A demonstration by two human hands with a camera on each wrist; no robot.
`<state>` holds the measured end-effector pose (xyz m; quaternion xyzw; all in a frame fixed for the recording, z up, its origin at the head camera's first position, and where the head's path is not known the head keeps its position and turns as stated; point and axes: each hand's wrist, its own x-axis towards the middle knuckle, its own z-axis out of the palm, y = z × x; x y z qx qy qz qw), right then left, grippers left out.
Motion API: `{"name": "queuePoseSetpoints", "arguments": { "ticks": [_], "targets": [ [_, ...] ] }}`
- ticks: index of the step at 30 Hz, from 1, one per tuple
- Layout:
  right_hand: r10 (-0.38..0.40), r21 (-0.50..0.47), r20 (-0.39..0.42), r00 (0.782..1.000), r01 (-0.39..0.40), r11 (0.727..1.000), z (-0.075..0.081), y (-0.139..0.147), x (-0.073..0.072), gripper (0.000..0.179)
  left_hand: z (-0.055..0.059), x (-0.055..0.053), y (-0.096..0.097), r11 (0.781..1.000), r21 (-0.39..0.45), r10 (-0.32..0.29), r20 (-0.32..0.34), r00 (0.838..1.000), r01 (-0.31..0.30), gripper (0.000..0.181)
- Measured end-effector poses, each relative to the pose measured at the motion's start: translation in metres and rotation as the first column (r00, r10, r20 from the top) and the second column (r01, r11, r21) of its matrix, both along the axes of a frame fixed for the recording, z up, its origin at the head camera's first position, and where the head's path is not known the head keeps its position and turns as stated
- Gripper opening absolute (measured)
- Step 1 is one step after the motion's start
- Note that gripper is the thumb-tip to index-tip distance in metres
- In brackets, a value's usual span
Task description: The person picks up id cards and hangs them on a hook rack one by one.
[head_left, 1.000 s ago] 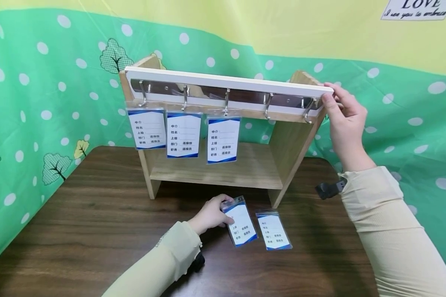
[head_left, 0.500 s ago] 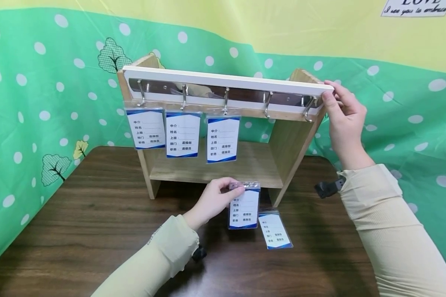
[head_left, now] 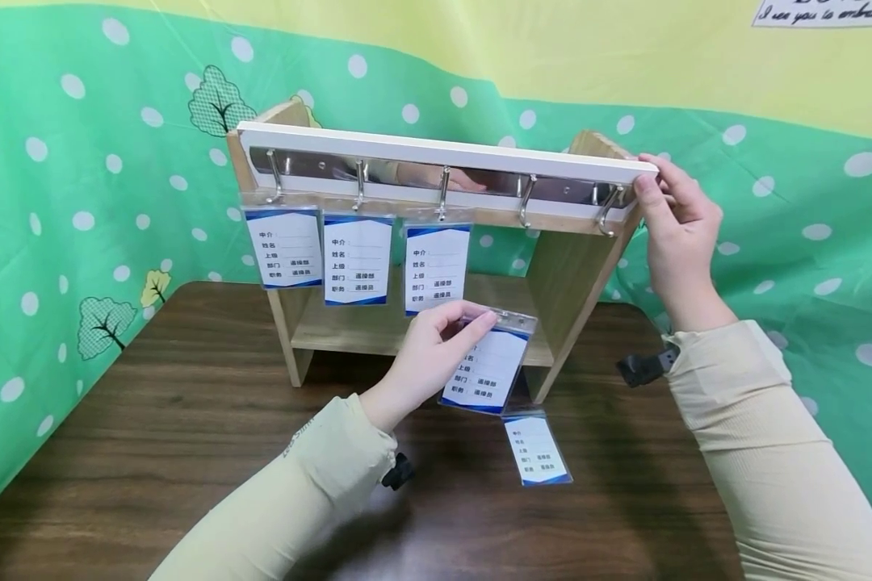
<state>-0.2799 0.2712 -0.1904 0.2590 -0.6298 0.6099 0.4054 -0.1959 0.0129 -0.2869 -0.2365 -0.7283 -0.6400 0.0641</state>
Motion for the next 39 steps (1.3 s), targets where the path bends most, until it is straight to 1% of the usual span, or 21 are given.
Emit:
{"name": "queuePoseSetpoints", "arguments": {
  "ticks": [4,10,14,20,24,29,33,39],
  "targets": [
    [0.047,-0.031,0.009,0.999,-0.047,0.998,0.001,0.0,-0.002,0.024,0.009,-0.001,0.001,1.0,0.011,0.01,-0.038,0.999,-0.01,0.023],
    [0.065,-0.051,0.014,0.998,-0.064,0.997,0.001,0.0,-0.005,0.023,0.022,-0.003,0.004,0.999,0.027,0.019,-0.082,0.996,-0.017,0.023],
    [0.06,-0.062,0.015,0.998,-0.059,0.996,0.001,-0.001,-0.005,0.022,0.03,-0.006,0.005,0.999,0.047,0.033,-0.115,0.993,-0.028,0.023],
    [0.064,-0.074,0.004,0.998,-0.064,0.995,-0.001,-0.001,-0.005,0.023,0.04,-0.01,0.008,0.996,0.073,0.062,-0.123,0.99,-0.053,0.024],
    [0.073,-0.079,-0.008,0.997,-0.073,0.994,0.0,-0.001,-0.005,0.022,0.049,-0.014,0.01,0.994,0.086,0.074,-0.122,0.99,-0.064,0.025],
    [0.063,-0.073,-0.015,0.998,-0.064,0.995,0.001,-0.001,-0.005,0.021,0.061,-0.02,0.014,0.994,0.078,0.087,-0.136,0.987,-0.077,0.025],
    [0.05,-0.069,-0.01,0.999,-0.051,0.996,0.0,-0.001,-0.004,0.021,0.065,-0.024,0.017,0.993,0.084,0.098,-0.148,0.984,-0.086,0.025],
    [0.056,-0.064,-0.02,0.998,-0.057,0.996,-0.003,-0.001,-0.005,0.02,0.064,-0.028,0.02,0.989,0.094,0.127,-0.157,0.979,-0.113,0.026]
  ]
}}
